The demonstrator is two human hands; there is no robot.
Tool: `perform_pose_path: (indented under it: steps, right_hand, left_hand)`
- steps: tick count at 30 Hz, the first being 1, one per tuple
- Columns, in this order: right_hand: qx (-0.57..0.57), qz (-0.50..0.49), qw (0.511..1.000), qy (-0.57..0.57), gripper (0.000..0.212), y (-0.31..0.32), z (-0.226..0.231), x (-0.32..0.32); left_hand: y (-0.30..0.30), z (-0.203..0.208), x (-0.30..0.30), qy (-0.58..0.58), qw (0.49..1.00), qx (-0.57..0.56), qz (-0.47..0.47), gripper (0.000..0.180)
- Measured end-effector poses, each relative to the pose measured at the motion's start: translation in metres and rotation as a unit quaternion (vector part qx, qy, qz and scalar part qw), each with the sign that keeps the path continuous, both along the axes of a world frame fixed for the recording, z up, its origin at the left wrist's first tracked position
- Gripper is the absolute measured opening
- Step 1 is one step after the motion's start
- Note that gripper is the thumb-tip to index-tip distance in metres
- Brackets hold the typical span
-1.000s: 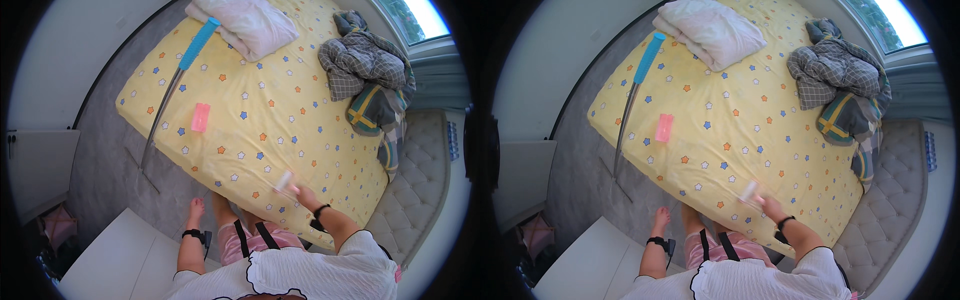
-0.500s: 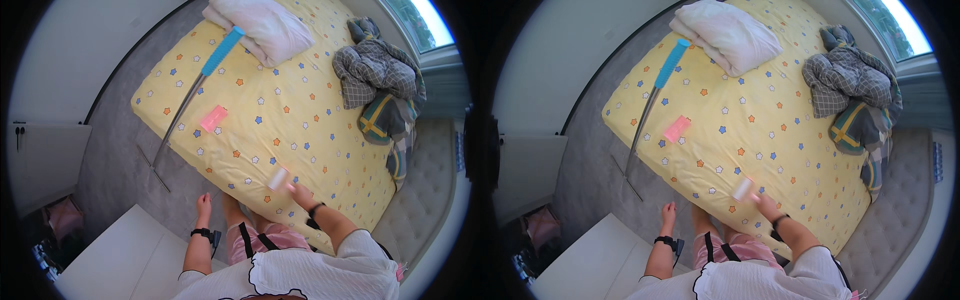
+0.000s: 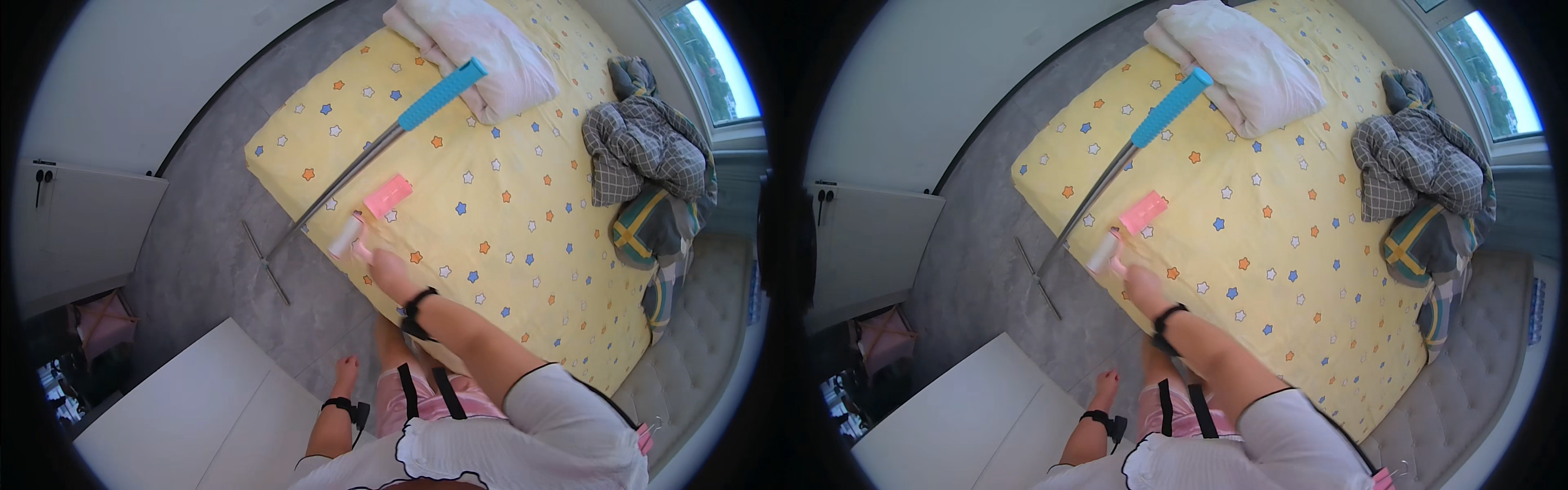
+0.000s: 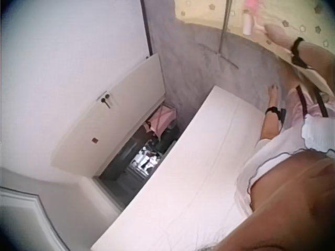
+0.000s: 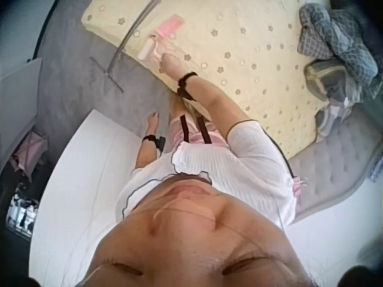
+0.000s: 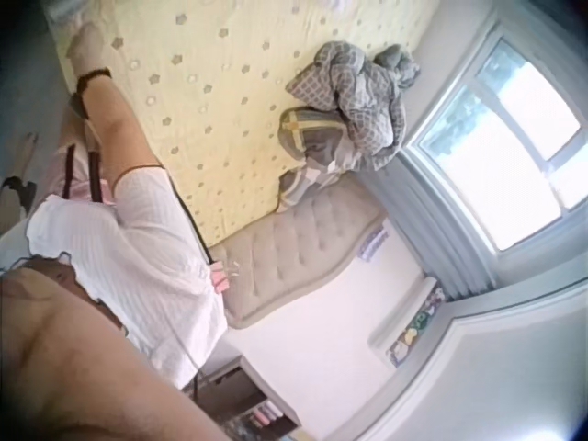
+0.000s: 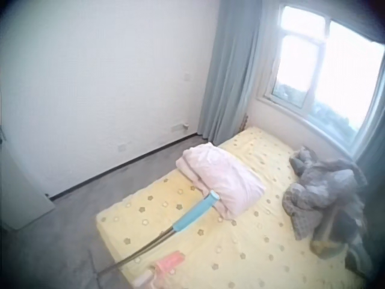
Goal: The person uses a lint roller to clean a bedsheet, rolling it repeatedly over different sections of the surface and peeling off a used adhesive sheet.
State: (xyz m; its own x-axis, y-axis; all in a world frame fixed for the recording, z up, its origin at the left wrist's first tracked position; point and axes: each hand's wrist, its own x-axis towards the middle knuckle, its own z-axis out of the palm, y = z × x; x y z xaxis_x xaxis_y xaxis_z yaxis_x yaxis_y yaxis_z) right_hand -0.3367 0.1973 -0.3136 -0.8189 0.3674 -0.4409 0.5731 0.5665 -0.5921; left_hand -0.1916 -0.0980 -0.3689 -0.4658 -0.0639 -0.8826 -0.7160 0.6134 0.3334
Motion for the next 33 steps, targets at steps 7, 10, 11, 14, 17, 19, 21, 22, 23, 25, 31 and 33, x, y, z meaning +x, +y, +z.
perform_pose_path:
  steps: [7, 10, 11, 14, 17, 19, 21, 22, 23, 25, 31, 33]
  right_hand:
    - [-0.043, -0.057, 0.992, -0.104, 0.025, 0.014, 0.028, 0.083]
    - [0.001, -0.041, 0.978, -0.206, 0.029, 0.044, 0.056, 0.186]
    - [0.028, -0.046, 0.966, -0.253, 0.032, 0.045, 0.060, 0.200]
    - [-0.035, -0.044, 0.984, -0.170, 0.030, 0.030, 0.075, 0.143]
    - [-0.019, -0.031, 0.996, -0.084, 0.033, 0.005, 0.036, 0.032]
    - [0.010, -0.019, 1.000, -0.021, 0.032, 0.003, 0.017, -0.026]
    - [0.012, -0.028, 0.999, -0.033, 0.032, -0.004, 0.016, -0.029]
    - [0.002, -0.032, 0.999, -0.040, 0.032, -0.010, 0.017, -0.015]
    - [0.000, -0.041, 0.998, -0.047, 0.032, -0.005, 0.018, 0.002]
    - [-0.027, 0.001, 0.994, -0.107, 0.035, -0.002, 0.056, 0.044]
    - [-0.077, -0.017, 0.993, -0.085, 0.042, -0.008, 0.036, 0.039]
    - [-0.085, -0.032, 0.994, -0.065, 0.042, 0.000, 0.031, -0.008]
  left_hand:
    - [-0.044, -0.008, -0.004, -0.033, 0.997, 0.023, 0.073, 0.035]
    - [-0.046, -0.018, 0.001, -0.058, 0.993, 0.025, 0.102, 0.034]
    - [-0.049, -0.024, 0.007, -0.064, 0.991, 0.022, 0.114, 0.034]
    - [-0.057, -0.034, 0.026, -0.059, 0.995, 0.017, 0.084, 0.033]
    - [-0.037, -0.028, 0.021, -0.084, 0.995, -0.004, 0.055, 0.032]
    - [-0.007, -0.019, -0.001, 0.004, 1.000, 0.004, -0.013, 0.031]
    - [0.015, -0.014, -0.036, 0.086, 0.995, 0.031, -0.041, 0.031]
    - [0.022, -0.016, -0.059, 0.130, 0.989, 0.058, -0.031, 0.031]
    - [0.041, -0.008, -0.088, 0.142, 0.987, 0.073, -0.012, 0.032]
    - [0.070, 0.006, -0.147, 0.193, 0.974, 0.109, 0.037, 0.034]
    - [0.143, 0.000, -0.276, 0.349, 0.928, 0.134, 0.005, 0.041]
    - [0.164, -0.001, -0.297, 0.324, 0.941, 0.103, -0.011, 0.045]
